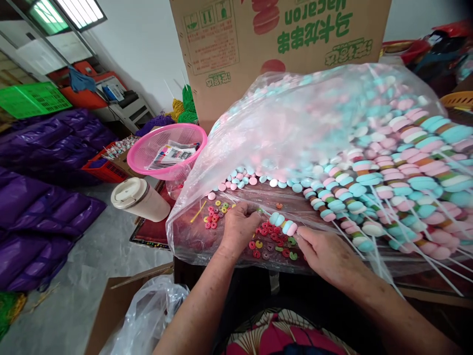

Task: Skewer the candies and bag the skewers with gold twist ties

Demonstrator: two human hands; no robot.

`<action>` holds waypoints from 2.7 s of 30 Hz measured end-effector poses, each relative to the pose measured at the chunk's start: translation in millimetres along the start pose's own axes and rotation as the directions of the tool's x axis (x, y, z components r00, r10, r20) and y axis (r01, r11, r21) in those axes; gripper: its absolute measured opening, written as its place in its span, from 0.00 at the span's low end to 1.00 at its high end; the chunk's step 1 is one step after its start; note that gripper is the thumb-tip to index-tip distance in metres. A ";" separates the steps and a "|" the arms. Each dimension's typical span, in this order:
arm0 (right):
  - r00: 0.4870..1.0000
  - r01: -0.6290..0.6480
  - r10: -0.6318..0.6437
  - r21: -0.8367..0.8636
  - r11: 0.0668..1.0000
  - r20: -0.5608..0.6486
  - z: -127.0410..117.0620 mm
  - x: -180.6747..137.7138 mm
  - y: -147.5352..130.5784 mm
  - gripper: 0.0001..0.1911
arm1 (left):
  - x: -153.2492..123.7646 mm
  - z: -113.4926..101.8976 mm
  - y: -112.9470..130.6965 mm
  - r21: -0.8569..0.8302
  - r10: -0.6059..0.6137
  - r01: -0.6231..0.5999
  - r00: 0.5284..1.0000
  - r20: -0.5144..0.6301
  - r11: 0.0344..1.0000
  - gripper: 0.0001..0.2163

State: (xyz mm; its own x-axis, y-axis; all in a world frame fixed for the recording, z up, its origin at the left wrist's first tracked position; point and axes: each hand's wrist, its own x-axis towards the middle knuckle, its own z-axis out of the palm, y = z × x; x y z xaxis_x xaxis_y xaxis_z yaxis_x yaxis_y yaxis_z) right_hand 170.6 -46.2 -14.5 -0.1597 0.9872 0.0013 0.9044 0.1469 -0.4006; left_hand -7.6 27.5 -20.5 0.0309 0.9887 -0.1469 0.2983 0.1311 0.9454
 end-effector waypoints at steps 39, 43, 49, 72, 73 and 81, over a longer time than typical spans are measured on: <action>0.966 0.069 0.027 0.356 0.932 -0.258 0.6 -2.7 -8.0 0.19 | -46.4 -1.4 8.8 0.734 0.173 -0.476 0.875 0.453 0.485 0.11; 0.968 0.058 0.038 0.369 0.928 -0.248 -0.3 -3.2 -8.2 0.19 | -43.9 -10.4 16.6 0.765 0.194 -0.377 0.926 0.324 0.522 0.12; 0.963 0.089 0.017 0.374 0.923 -0.271 0.6 -3.7 -11.6 0.19 | -35.3 -10.3 11.3 0.917 0.079 -0.159 0.987 0.139 0.367 0.14; 0.970 0.095 -0.001 0.371 0.924 -0.245 11.3 -1.3 -11.0 0.18 | -34.7 3.7 0.4 0.872 0.166 -0.316 0.948 0.273 0.374 0.14; 0.969 0.099 -0.004 0.371 0.924 -0.248 11.2 -1.1 -10.9 0.18 | -36.2 8.3 -0.6 0.869 0.166 -0.328 0.944 0.285 0.371 0.14; 0.970 0.103 -0.012 0.369 0.924 -0.242 7.5 -0.3 -13.8 0.18 | -47.7 9.8 8.8 0.668 0.165 -0.482 0.861 0.482 0.567 0.12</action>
State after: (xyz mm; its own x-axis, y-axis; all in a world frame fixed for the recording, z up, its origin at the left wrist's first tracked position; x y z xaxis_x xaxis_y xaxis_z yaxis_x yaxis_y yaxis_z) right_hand 155.2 -49.0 -15.9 -0.0700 0.9713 0.2274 0.6727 0.2142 -0.7082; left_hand 2.9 -19.2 -8.0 0.5355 0.8372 -0.1110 0.7913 -0.4515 0.4123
